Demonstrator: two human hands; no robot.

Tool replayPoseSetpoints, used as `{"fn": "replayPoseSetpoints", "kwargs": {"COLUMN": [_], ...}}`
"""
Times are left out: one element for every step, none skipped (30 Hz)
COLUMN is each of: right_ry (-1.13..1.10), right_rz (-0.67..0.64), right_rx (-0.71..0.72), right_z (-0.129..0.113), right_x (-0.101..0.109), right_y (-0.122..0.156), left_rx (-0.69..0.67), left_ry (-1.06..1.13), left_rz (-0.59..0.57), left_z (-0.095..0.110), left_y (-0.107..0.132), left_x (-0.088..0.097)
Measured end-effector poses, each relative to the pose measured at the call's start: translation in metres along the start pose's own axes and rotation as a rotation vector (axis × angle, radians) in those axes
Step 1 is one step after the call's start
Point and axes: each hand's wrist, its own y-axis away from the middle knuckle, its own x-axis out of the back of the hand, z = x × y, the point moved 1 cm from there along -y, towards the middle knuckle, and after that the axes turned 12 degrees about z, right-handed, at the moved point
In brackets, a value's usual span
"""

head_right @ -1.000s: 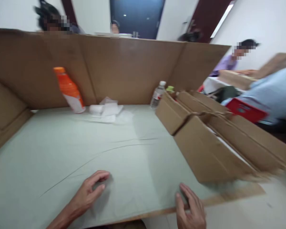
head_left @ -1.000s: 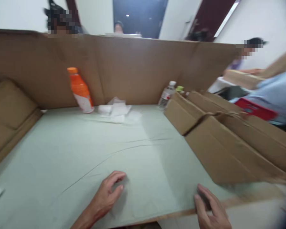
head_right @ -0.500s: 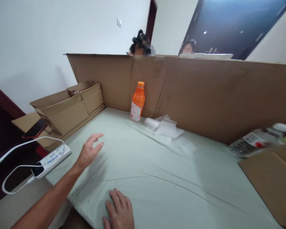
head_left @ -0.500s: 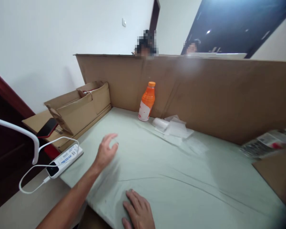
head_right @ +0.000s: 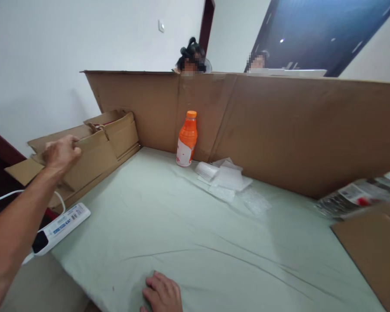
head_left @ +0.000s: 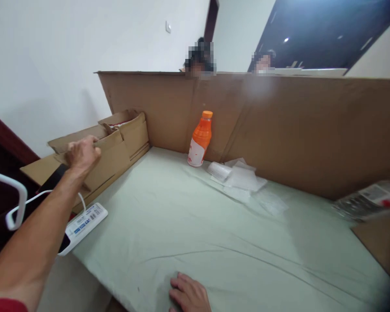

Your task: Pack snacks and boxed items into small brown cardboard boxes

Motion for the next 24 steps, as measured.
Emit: {"fn": "replayPoseSetpoints", "kwargs": {"right_ry": [-0.030, -0.051, -0.062, -0.065, -0.063, -0.056, -0.042, -0.027, -0.010, 0.008, 0.028, 0.051, 0.079, 0.109, 0.140, 0.171, 0.201, 0.229, 0.253, 0.271, 0.283, 0.289, 0.288, 0.281], "right_rz": [0.017, 0.034, 0.050, 0.066, 0.084, 0.102, 0.124, 0.146, 0.164, 0.179, 0.187, 0.188, 0.188, 0.195, 0.210, 0.230, 0.252, 0.273, 0.291, 0.304, 0.312, 0.317, 0.319, 0.316], "right_rx": [0.012, 0.010, -0.011, -0.043, -0.076, -0.111, -0.145, -0.172, -0.189, -0.201, -0.213, -0.229, -0.249, -0.270, -0.292, -0.315, -0.345, -0.383, -0.426, -0.474, -0.520, -0.558, -0.588, -0.608], "right_z": [-0.002, -0.004, -0.007, -0.010, -0.014, -0.017, -0.020, -0.022, -0.023, -0.023, -0.022, -0.020, -0.018, -0.015, -0.012, -0.010, -0.007, -0.005, -0.003, -0.002, -0.001, 0.000, 0.001, 0.001], "right_x": [0.003, 0.007, 0.010, 0.013, 0.016, 0.019, 0.022, 0.027, 0.033, 0.040, 0.048, 0.057, 0.067, 0.078, 0.089, 0.099, 0.109, 0.118, 0.126, 0.133, 0.137, 0.140, 0.142, 0.142], "right_y": [-0.004, -0.008, -0.011, -0.012, -0.013, -0.012, -0.011, -0.010, -0.008, -0.007, -0.005, -0.004, -0.003, -0.002, -0.001, 0.000, 0.002, 0.003, 0.005, 0.006, 0.009, 0.011, 0.013, 0.015], "left_rx": [-0.011, -0.027, -0.048, -0.079, -0.124, -0.177, -0.231, -0.287, -0.338, -0.383, -0.420, -0.451, -0.484, -0.514, -0.546, -0.581, -0.617, -0.656, -0.691, -0.714, -0.718, -0.693, -0.635, -0.538], "left_ry": [0.000, 0.005, 0.016, 0.036, 0.065, 0.097, 0.130, 0.172, 0.223, 0.282, 0.350, 0.418, 0.476, 0.522, 0.556, 0.586, 0.614, 0.645, 0.684, 0.730, 0.777, 0.818, 0.845, 0.862], "left_rz": [0.007, 0.015, 0.023, 0.025, 0.017, 0.003, -0.009, -0.019, -0.024, -0.030, -0.033, -0.041, -0.067, -0.085, -0.118, -0.151, -0.188, -0.224, -0.248, -0.255, -0.239, -0.202, -0.156, -0.098], "left_z": [0.000, 0.001, 0.004, 0.008, 0.014, 0.021, 0.029, 0.040, 0.052, 0.065, 0.079, 0.093, 0.108, 0.122, 0.135, 0.147, 0.156, 0.164, 0.169, 0.171, 0.171, 0.169, 0.165, 0.159], "left_y": [0.005, 0.010, 0.017, 0.024, 0.033, 0.041, 0.051, 0.061, 0.073, 0.084, 0.096, 0.109, 0.122, 0.134, 0.147, 0.158, 0.169, 0.179, 0.187, 0.194, 0.200, 0.204, 0.208, 0.211], "left_x": [0.003, 0.005, 0.006, 0.007, 0.008, 0.009, 0.010, 0.012, 0.014, 0.017, 0.021, 0.025, 0.029, 0.034, 0.040, 0.046, 0.052, 0.060, 0.068, 0.077, 0.085, 0.093, 0.099, 0.103]}}
